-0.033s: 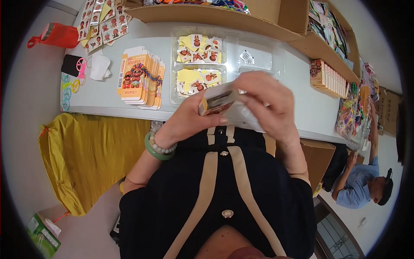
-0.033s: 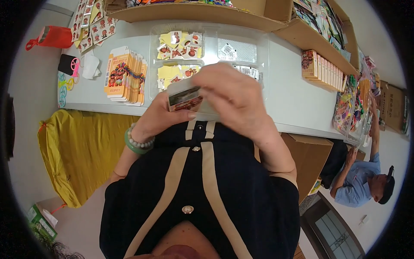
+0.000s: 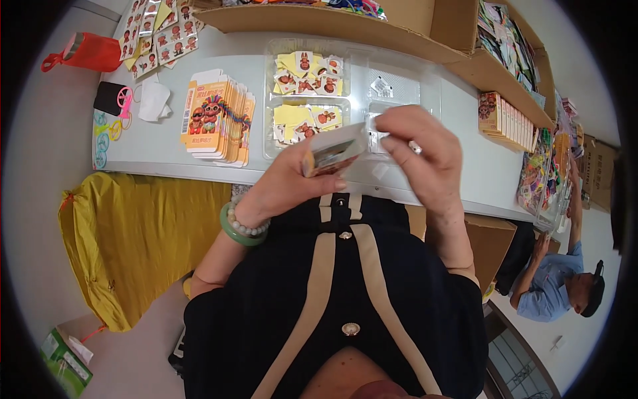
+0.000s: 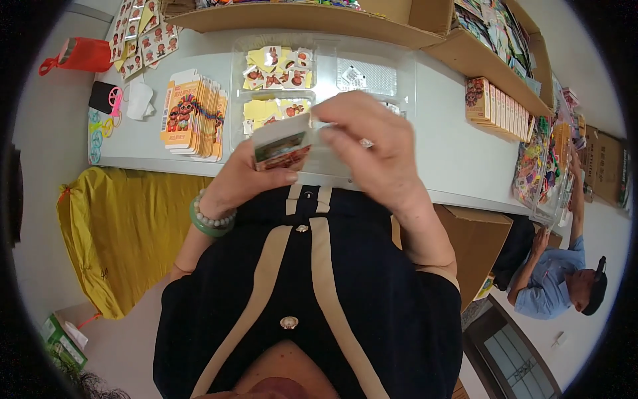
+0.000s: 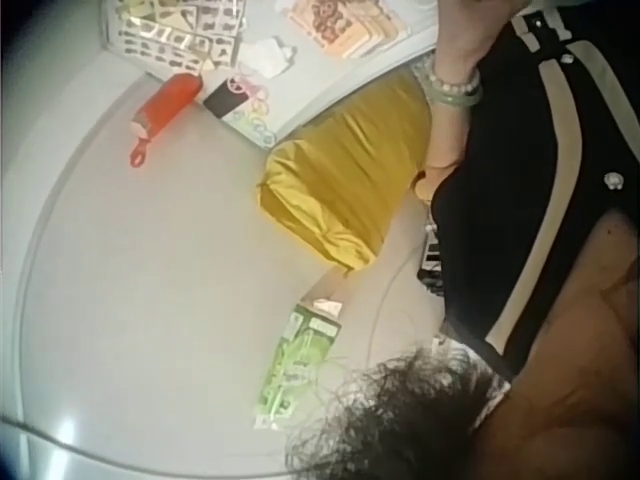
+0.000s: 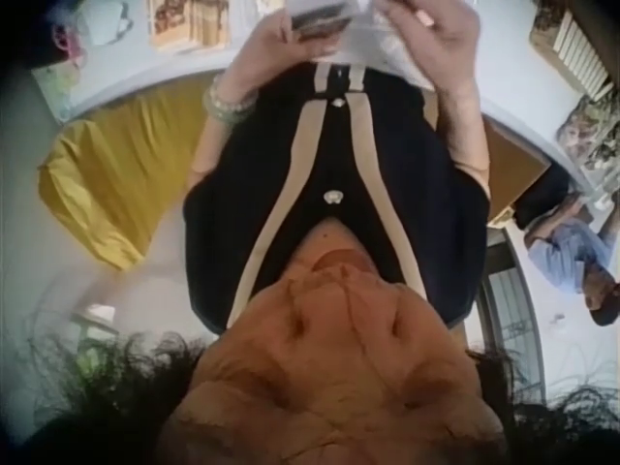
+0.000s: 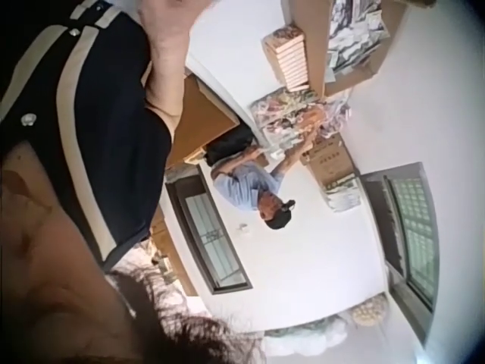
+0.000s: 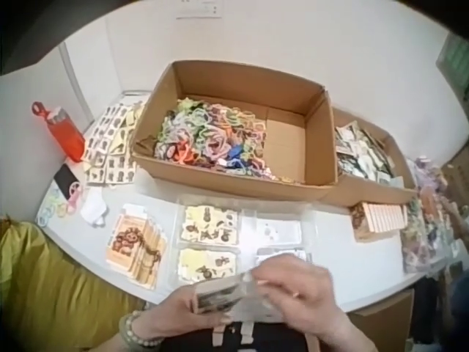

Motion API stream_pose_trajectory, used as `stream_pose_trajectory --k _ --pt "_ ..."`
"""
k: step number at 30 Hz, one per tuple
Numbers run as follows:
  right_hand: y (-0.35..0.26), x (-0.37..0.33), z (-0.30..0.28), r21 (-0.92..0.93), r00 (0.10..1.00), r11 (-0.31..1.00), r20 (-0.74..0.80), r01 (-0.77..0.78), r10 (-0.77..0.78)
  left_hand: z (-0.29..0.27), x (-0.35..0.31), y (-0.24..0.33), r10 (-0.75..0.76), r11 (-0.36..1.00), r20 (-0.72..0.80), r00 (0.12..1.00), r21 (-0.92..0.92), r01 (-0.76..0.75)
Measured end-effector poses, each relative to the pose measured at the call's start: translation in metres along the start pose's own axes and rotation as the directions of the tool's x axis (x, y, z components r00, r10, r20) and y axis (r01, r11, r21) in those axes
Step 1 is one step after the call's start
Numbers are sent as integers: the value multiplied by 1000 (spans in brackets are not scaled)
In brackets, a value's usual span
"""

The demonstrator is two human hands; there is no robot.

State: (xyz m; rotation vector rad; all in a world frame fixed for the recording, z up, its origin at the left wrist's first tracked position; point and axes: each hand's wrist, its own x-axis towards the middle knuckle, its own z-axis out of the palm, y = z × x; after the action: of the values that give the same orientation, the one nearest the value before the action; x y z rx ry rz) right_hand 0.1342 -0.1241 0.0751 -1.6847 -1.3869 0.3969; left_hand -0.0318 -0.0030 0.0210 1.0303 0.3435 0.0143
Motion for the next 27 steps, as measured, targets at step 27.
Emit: stream_pose_trajectory --k 27 --pt "52 -32 20 -731 1000 682 15 -8 27 -38 -43 5 76 985 -357 931 -118 -126"
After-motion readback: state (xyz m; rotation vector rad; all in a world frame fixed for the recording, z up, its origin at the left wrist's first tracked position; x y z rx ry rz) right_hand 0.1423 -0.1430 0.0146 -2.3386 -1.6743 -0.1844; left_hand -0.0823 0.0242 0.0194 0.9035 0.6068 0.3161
